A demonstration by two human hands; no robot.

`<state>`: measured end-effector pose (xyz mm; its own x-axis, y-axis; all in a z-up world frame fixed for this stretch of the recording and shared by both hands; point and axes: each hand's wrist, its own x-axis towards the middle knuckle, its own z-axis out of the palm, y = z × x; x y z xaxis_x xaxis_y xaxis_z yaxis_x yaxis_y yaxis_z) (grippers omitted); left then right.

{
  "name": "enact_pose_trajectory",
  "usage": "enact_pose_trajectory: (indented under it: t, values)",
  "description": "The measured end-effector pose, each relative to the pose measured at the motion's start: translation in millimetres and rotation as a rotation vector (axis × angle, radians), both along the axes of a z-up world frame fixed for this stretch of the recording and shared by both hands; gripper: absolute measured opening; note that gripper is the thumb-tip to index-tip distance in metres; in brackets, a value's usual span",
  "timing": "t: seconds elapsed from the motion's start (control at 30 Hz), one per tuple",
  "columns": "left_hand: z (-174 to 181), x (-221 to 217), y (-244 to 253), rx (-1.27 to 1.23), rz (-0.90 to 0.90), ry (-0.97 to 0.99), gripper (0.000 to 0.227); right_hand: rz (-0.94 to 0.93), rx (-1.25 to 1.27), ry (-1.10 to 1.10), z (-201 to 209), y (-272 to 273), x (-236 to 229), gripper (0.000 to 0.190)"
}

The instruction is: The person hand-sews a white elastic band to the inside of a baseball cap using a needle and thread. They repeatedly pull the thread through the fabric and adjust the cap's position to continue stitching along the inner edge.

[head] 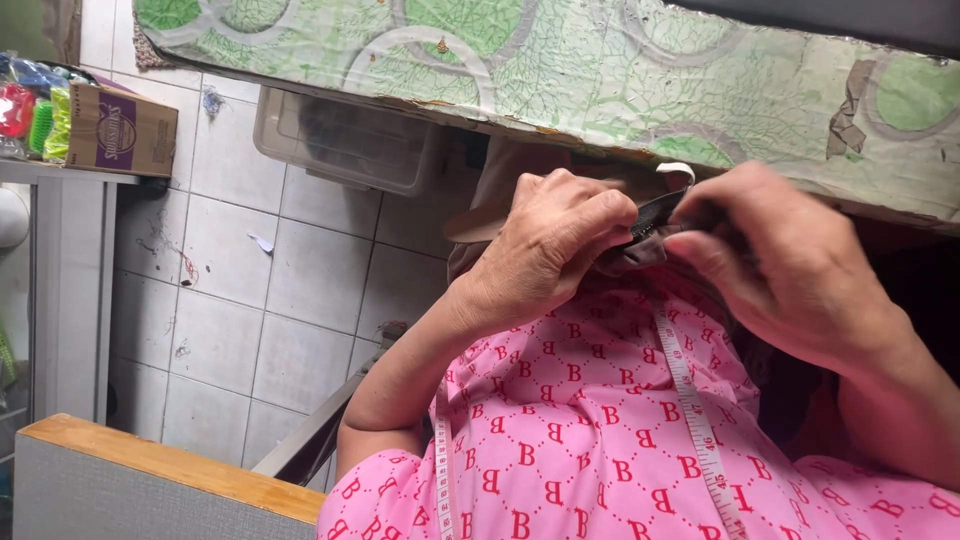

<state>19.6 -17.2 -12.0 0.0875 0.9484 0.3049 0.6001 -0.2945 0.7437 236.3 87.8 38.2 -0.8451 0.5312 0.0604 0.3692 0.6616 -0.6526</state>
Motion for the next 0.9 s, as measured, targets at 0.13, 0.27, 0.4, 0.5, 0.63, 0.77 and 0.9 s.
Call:
enact_pose_trajectory:
  t: [0.13, 0.27, 0.4, 0.5, 0.63, 0.77, 0.9]
  values:
    - [5.0, -4.0, 3.6, -0.007, 0.009, -0.078, 0.004, 0.164, 0.062, -0.071, -0.5, 5.2, -12.8, 0.020]
    - [10.0, -8.1, 4.7, -0.007, -0.058, -0.357, 0.008, 0.199, 0.101, -0.138, 2.7, 8.0, -14.0, 0.019]
    - [12.5, -6.4, 4.9, 0.011, -0.056, -0.344, 0.006, 0.221, 0.146, -0.159, 10.5, 10.4, -14.9, 0.016]
    - [15.3, -4.6, 4.9, 0.049, -0.061, -0.276, 0.007, 0.244, 0.183, -0.158, 12.6, 12.6, -15.2, 0.017]
    - [16.0, -2.5, 4.6, 0.105, -0.051, -0.224, 0.009, 0.266, 0.268, -0.211, 8.4, 10.0, -13.6, 0.018]
    - [16.2, -2.1, 3.5, 0.098, -0.044, -0.209, 0.008, 0.243, 0.346, -0.327, -0.1, 7.4, -9.6, 0.020]
    - [16.0, -2.4, 3.4, 0.101, -0.028, -0.143, 0.009, 0.245, 0.393, -0.382, -4.8, 5.7, -9.2, 0.023]
